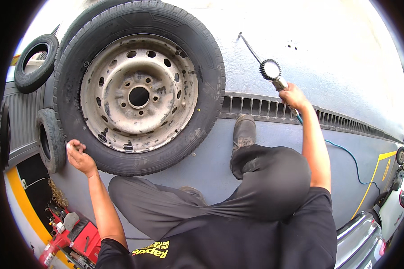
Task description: The person retrieves a tire inflator and connects it to a tire valve to inflate the tire. They monitor the pressure gauge while inflating, then disconnect the inflator and move the tire aside.
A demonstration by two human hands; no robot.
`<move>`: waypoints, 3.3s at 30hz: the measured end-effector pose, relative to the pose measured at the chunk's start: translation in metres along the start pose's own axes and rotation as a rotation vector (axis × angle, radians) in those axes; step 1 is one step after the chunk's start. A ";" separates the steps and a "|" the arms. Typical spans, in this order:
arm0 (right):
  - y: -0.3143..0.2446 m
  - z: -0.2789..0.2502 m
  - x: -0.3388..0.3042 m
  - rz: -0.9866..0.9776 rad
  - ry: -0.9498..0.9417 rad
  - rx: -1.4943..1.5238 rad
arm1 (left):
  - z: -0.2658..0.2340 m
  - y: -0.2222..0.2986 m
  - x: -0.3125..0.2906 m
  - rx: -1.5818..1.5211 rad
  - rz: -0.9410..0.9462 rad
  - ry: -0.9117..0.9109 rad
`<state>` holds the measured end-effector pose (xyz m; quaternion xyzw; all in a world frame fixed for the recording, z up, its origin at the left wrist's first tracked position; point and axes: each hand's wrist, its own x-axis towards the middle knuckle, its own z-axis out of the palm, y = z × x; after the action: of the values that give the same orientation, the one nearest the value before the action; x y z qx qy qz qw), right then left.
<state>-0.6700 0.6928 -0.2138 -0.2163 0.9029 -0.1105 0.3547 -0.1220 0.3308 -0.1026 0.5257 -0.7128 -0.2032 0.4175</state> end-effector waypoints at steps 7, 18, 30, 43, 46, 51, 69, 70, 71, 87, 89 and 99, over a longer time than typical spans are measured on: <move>-0.063 -0.088 -0.183 -0.050 -0.007 0.104 | 0.070 0.073 0.008 -0.820 -0.226 -0.922; -0.108 -0.069 -0.325 -0.017 -0.003 0.140 | 0.190 0.125 -0.090 -0.133 0.344 -1.105; -0.115 -0.040 -0.359 -0.274 0.080 0.001 | 0.192 0.091 -0.090 0.019 0.436 -1.541; -0.092 -0.029 -0.349 -0.371 0.181 0.027 | 0.160 0.074 -0.101 0.111 0.364 -1.401; -0.092 -0.025 -0.347 -0.448 0.198 0.032 | 0.176 0.084 -0.107 0.184 0.298 -1.330; -0.088 -0.018 -0.333 -0.487 0.159 -0.003 | 0.194 0.079 -0.086 0.135 0.337 -1.062; -0.071 0.045 -0.340 -0.384 -0.007 -0.114 | 0.211 0.046 -0.089 0.180 0.980 -0.939; -0.070 0.047 -0.340 -0.365 -0.020 -0.115 | 0.212 0.047 -0.089 0.187 0.991 -0.937; -0.069 0.049 -0.341 -0.346 -0.035 -0.116 | 0.213 0.048 -0.088 0.193 1.014 -0.967; -0.077 0.045 -0.332 -0.266 -0.119 -0.146 | 0.221 0.051 -0.083 0.147 1.167 -1.003; -0.078 0.045 -0.332 -0.230 -0.145 -0.168 | 0.222 0.053 -0.082 0.171 1.150 -1.002; -0.078 0.067 -0.334 -0.161 -0.069 -0.273 | 0.214 0.053 -0.075 0.303 1.237 -0.923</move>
<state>-0.3807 0.7775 -0.0364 -0.3379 0.8766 -0.0076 0.3426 -0.3182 0.3873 -0.2148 -0.0529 -0.9973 -0.0322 0.0403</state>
